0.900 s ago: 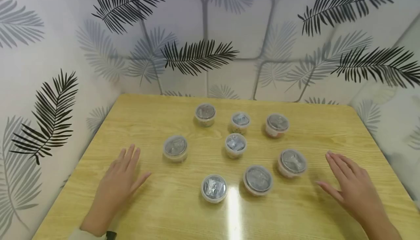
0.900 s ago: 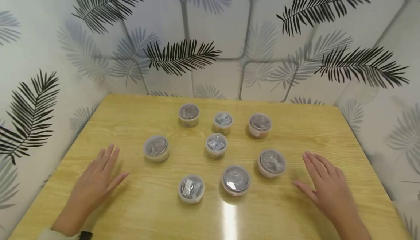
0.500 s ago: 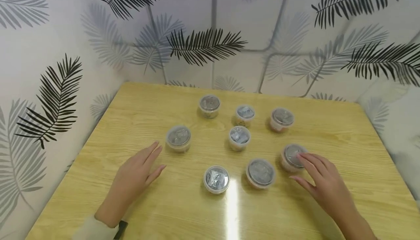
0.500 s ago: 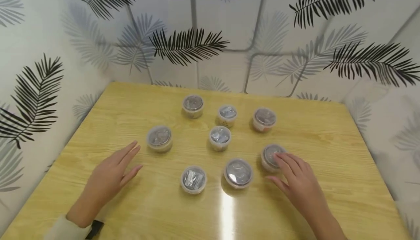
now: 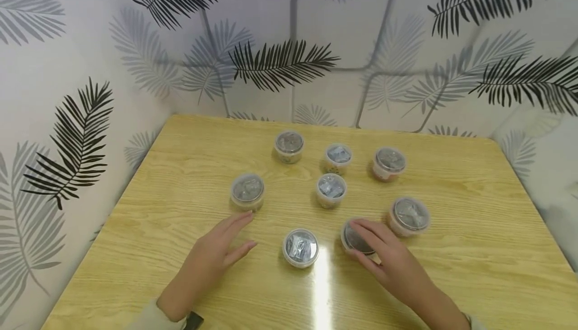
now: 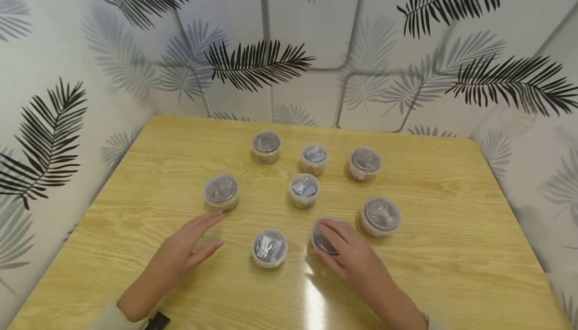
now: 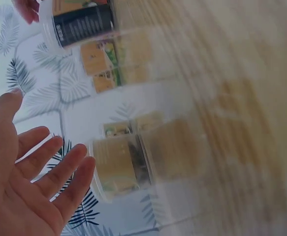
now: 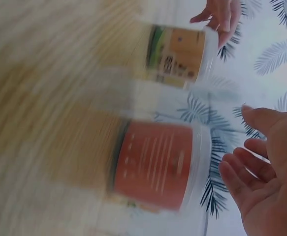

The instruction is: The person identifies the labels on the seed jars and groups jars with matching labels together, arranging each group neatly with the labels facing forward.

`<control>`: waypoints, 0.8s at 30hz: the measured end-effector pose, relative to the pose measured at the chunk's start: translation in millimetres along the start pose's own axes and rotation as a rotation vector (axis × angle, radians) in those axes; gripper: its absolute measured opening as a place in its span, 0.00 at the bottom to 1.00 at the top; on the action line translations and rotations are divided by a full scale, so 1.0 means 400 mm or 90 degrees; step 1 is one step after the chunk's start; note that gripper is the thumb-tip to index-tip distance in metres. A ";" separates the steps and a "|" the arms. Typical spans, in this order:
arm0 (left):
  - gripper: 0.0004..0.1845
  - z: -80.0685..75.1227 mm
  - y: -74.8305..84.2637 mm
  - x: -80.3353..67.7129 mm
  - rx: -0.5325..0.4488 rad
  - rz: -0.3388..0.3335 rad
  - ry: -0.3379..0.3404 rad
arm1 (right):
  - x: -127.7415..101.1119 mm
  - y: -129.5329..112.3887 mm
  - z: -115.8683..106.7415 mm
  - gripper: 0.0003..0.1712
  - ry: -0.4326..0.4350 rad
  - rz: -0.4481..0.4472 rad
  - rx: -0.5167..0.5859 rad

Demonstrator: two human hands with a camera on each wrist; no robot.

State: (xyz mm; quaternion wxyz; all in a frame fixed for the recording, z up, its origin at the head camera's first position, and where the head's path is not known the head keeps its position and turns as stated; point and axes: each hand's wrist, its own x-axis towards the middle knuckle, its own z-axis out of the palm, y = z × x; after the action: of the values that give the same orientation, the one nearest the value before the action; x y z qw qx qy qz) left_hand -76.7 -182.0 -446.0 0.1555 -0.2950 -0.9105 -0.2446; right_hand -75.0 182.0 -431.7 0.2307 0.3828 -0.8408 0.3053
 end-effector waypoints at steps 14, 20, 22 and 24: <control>0.27 0.047 0.062 0.014 -0.071 -0.047 -0.035 | 0.021 -0.095 0.092 0.29 -0.018 0.085 0.081; 0.29 0.059 0.075 0.021 -0.136 -0.071 -0.088 | 0.016 -0.106 0.110 0.31 -0.039 0.118 0.048; 0.29 0.066 0.078 0.023 -0.155 -0.092 -0.113 | 0.013 -0.109 0.116 0.32 -0.039 0.133 0.044; 0.30 0.074 0.080 0.024 -0.175 -0.111 -0.133 | 0.012 -0.112 0.122 0.31 -0.036 0.141 0.049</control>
State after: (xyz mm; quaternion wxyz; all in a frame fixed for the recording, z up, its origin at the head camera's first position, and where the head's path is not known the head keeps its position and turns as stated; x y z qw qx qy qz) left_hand -68.8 -139.2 -455.1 -0.0031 -0.2575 -0.9017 -0.3474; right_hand -50.3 122.6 -448.3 0.1569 0.3048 -0.8718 0.3499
